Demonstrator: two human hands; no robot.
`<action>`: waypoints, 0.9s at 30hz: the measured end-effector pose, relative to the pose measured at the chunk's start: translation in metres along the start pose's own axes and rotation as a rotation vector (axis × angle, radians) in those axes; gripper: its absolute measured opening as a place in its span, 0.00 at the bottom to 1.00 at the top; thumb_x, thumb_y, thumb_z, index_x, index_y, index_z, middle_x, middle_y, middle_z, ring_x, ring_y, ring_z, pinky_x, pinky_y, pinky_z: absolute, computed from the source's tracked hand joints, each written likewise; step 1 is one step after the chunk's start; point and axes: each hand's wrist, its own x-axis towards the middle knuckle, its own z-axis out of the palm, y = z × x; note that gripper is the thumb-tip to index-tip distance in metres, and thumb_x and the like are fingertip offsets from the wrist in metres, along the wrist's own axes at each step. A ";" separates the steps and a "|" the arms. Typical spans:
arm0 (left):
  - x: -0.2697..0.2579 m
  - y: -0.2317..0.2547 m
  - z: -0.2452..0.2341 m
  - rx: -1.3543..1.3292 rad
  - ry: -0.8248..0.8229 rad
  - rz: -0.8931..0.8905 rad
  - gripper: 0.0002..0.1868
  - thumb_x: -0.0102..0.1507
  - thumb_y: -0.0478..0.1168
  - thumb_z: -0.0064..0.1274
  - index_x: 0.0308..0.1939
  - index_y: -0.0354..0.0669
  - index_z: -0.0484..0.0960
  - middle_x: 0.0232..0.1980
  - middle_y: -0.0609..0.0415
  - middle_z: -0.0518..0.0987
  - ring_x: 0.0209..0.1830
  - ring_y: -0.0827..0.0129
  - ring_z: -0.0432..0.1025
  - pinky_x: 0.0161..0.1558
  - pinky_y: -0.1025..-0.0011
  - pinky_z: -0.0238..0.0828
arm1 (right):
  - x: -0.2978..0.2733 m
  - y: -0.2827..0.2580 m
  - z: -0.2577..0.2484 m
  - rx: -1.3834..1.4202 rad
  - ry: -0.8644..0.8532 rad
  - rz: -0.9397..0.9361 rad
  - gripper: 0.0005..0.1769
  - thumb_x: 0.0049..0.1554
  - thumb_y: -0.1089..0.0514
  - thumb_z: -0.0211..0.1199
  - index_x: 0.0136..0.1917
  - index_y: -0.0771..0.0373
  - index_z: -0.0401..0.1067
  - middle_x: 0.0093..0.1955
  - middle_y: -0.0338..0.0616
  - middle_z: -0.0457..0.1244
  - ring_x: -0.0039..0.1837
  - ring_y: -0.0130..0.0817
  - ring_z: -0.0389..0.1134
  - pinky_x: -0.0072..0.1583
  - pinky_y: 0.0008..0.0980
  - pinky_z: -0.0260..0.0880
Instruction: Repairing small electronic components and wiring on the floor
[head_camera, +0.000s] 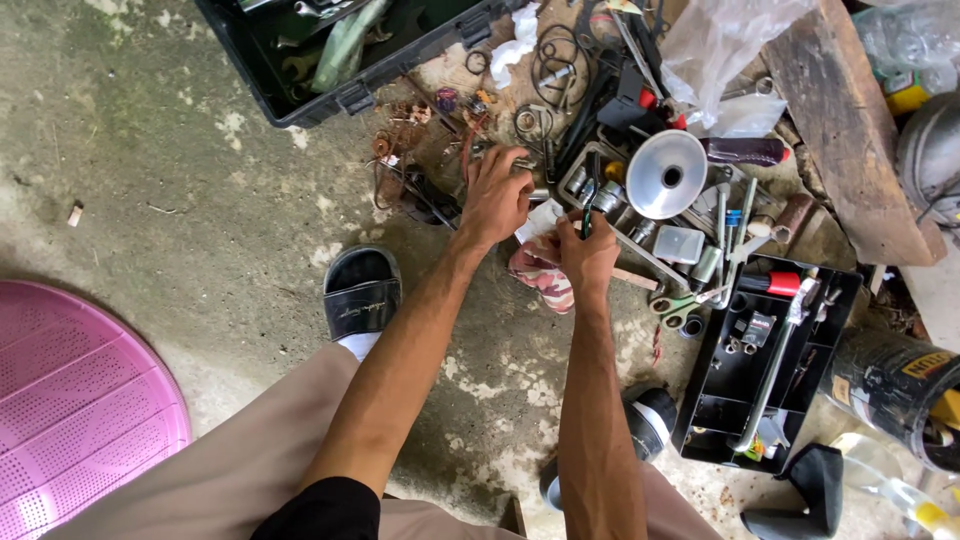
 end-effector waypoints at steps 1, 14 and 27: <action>0.001 -0.003 -0.002 0.001 0.003 -0.006 0.06 0.53 0.35 0.58 0.32 0.52 0.80 0.63 0.60 0.69 0.70 0.59 0.57 0.59 0.54 0.60 | -0.005 -0.008 -0.001 -0.003 -0.004 -0.004 0.15 0.50 0.40 0.69 0.50 0.41 0.80 0.36 0.40 0.71 0.49 0.46 0.75 0.56 0.45 0.73; 0.008 -0.034 -0.077 0.363 0.031 -0.367 0.28 0.62 0.35 0.59 0.66 0.59 0.74 0.66 0.51 0.70 0.67 0.57 0.63 0.58 0.54 0.65 | -0.015 -0.039 0.022 -0.008 -0.068 -0.027 0.14 0.51 0.39 0.67 0.50 0.38 0.81 0.37 0.47 0.70 0.51 0.52 0.73 0.58 0.50 0.70; 0.027 -0.071 -0.036 0.191 0.201 -0.584 0.12 0.60 0.41 0.65 0.37 0.53 0.74 0.34 0.55 0.79 0.47 0.56 0.77 0.50 0.51 0.73 | -0.018 -0.019 0.018 0.014 -0.080 -0.035 0.15 0.53 0.39 0.66 0.52 0.40 0.81 0.36 0.47 0.70 0.48 0.51 0.74 0.57 0.49 0.70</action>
